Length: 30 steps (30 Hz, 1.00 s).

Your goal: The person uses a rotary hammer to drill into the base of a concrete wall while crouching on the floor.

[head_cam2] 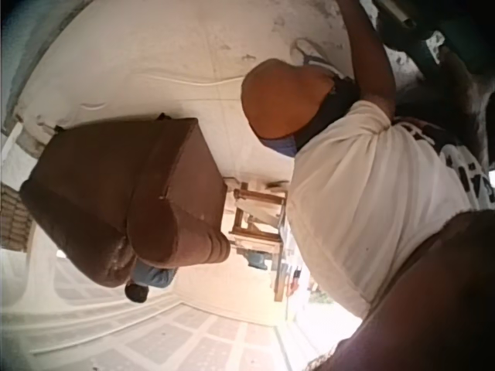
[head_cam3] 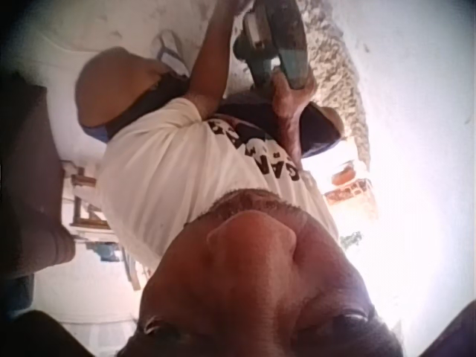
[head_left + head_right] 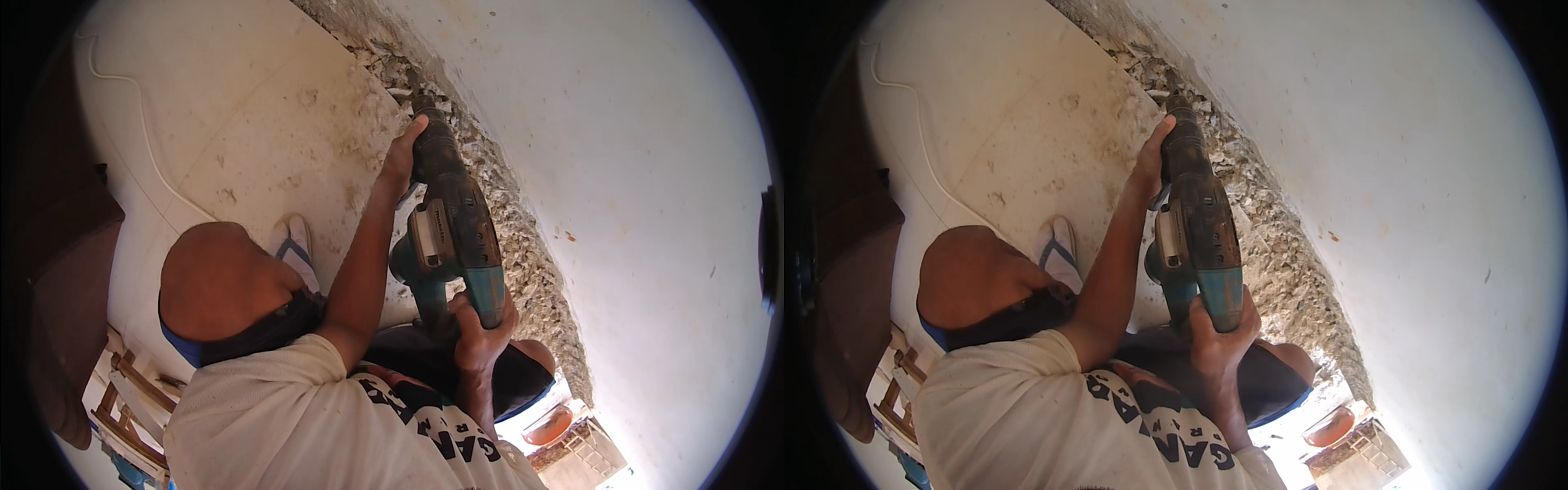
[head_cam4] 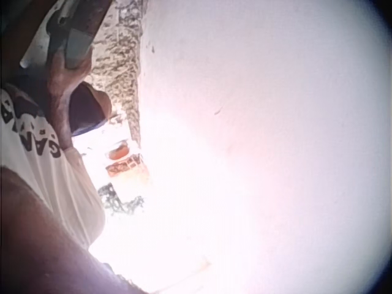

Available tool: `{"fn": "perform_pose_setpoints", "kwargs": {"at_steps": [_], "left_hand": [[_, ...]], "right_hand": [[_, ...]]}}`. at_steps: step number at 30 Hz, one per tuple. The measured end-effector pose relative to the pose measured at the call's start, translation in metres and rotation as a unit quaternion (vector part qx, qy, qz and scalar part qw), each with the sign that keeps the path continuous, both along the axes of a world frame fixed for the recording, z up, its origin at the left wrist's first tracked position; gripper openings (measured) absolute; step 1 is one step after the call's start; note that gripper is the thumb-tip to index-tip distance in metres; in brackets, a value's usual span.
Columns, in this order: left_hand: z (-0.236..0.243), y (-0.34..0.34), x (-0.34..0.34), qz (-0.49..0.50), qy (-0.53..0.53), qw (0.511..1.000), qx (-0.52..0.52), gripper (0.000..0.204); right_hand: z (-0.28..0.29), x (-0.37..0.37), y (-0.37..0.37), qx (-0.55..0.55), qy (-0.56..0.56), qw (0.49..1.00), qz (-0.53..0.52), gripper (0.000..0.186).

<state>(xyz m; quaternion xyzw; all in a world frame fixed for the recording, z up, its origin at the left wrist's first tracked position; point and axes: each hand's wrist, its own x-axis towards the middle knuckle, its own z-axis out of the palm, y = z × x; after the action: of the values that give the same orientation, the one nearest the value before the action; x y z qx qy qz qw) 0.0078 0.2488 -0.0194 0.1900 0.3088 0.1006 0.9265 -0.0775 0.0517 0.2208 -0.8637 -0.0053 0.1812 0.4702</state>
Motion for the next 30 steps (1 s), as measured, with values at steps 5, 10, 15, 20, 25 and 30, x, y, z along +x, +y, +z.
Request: {"fn": "perform_pose_setpoints", "kwargs": {"at_steps": [5, 10, 15, 20, 25, 30], "left_hand": [[0.001, -0.005, 0.002, -0.006, 0.040, 0.999, 0.012, 0.048], [0.005, -0.006, 0.005, 0.011, 0.028, 0.999, 0.024, 0.052], [0.003, -0.003, 0.005, -0.007, 0.046, 0.999, 0.024, 0.054], [0.010, -0.001, 0.007, -0.016, 0.071, 0.996, 0.057, 0.057], [0.009, -0.001, 0.008, -0.025, 0.084, 0.993, 0.079, 0.058], [0.008, -0.003, 0.005, -0.033, 0.086, 0.990, 0.104, 0.062]], "right_hand": [[-0.007, 0.010, -0.008, 0.029, 0.022, 0.999, -0.024, 0.016], [-0.007, 0.013, -0.010, 0.048, 0.042, 0.998, -0.030, 0.016], [0.000, 0.016, -0.004, 0.045, 0.050, 0.997, -0.028, 0.016], [-0.004, 0.014, -0.011, 0.052, 0.051, 0.996, -0.044, 0.014], [-0.018, 0.020, -0.017, 0.080, 0.052, 0.995, -0.036, 0.012], [-0.014, 0.019, -0.012, 0.098, 0.067, 0.992, -0.034, 0.014]]}}
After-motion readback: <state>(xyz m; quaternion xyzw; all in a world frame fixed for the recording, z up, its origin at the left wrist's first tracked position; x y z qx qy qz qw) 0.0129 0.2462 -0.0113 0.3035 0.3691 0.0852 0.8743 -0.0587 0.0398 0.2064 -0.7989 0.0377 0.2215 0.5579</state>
